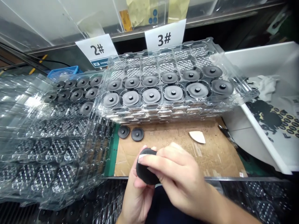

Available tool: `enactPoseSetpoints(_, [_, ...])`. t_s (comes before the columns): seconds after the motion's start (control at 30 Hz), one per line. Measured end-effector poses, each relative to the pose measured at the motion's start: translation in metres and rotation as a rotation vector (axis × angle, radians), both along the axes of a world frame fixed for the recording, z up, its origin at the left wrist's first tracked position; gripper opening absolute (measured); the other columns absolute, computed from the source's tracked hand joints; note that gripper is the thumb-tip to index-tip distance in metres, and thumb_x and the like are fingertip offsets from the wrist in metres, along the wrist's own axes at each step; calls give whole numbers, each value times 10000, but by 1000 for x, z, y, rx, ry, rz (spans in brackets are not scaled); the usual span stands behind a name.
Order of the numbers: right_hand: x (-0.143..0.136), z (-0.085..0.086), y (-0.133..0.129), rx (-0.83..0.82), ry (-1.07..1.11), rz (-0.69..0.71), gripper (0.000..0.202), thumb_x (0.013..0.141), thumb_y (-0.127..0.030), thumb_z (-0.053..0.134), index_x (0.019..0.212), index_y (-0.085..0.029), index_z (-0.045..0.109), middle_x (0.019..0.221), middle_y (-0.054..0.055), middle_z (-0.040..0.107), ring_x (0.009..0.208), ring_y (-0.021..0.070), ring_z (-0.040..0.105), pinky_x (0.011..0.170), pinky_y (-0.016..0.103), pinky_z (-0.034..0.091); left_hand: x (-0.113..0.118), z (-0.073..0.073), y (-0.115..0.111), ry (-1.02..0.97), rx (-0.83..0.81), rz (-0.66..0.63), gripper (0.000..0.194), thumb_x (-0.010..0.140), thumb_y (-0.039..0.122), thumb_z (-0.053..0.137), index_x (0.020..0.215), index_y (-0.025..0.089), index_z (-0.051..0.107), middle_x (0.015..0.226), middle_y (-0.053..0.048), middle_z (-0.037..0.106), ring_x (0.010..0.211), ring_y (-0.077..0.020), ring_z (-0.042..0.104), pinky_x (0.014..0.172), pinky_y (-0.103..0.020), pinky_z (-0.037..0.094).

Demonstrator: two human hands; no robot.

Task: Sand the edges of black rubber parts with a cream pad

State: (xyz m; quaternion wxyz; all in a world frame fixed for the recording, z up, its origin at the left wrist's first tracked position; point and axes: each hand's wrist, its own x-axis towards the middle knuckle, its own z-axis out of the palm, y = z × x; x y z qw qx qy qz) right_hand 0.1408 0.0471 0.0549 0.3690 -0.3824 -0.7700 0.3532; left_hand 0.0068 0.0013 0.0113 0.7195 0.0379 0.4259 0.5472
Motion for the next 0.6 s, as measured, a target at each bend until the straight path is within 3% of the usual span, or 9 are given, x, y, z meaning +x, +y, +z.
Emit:
enactPoseSetpoints(0.07, [2, -5, -1, -71, 65, -14, 243, 863, -125, 462, 1050, -204, 597, 855, 18, 641, 728, 130, 557, 680, 279, 404, -1, -1, 0, 20, 22, 10, 496, 664, 317, 700, 1145, 287, 579, 1189, -41, 612, 1138, -240, 518, 950, -282, 427])
enactPoseSetpoints(0.2, [23, -34, -13, -506, 147, -14, 152, 846, -239, 521, 931, -243, 646, 823, -8, 653, 712, 131, 593, 637, 234, 451, -8, -1, 3, -25, 30, 4, 500, 618, 369, 708, 1104, 311, 606, 1196, -46, 607, 1074, -249, 570, 928, -312, 456])
enactPoseSetpoints(0.27, [37, -55, -20, -663, 175, -122, 168, 842, -307, 527, 934, -241, 650, 889, 6, 669, 769, 159, 618, 643, 236, 478, -11, 0, 5, -75, 42, -7, 443, 623, 371, 696, 1058, 320, 633, 1172, -22, 625, 1065, -242, 577, 933, -298, 452])
enactPoseSetpoints(0.33, [46, -68, -23, -701, 140, -242, 201, 837, -340, 527, 955, -233, 650, 956, 25, 673, 837, 191, 625, 676, 257, 497, -12, 2, 7, -107, 54, -21, 433, 614, 383, 692, 1040, 325, 642, 1153, -1, 638, 1062, -238, 580, 941, -290, 443])
enactPoseSetpoints(0.4, [48, -67, -24, -631, 84, -323, 200, 834, -334, 532, 967, -240, 648, 993, 29, 669, 889, 205, 618, 724, 275, 499, -10, 2, 8, -113, 58, -43, 466, 599, 395, 695, 1056, 328, 632, 1154, 3, 638, 1062, -242, 579, 965, -307, 422])
enactPoseSetpoints(0.5, [35, -39, -19, -387, 82, -369, 208, 854, -265, 510, 1039, -269, 605, 1031, 16, 645, 917, 186, 597, 761, 273, 482, -4, 0, 6, -93, 67, -54, 500, 621, 369, 700, 1108, 319, 599, 1164, -21, 632, 1065, -232, 577, 964, -313, 418])
enactPoseSetpoints(0.6, [12, -8, -13, -68, 101, -214, 285, 850, -167, 480, 1123, -212, 548, 989, 47, 639, 863, 182, 580, 744, 304, 458, -2, -6, 0, -101, 86, -56, 541, 656, 329, 701, 1175, 314, 546, 1167, -38, 625, 1082, -215, 560, 946, -303, 429])
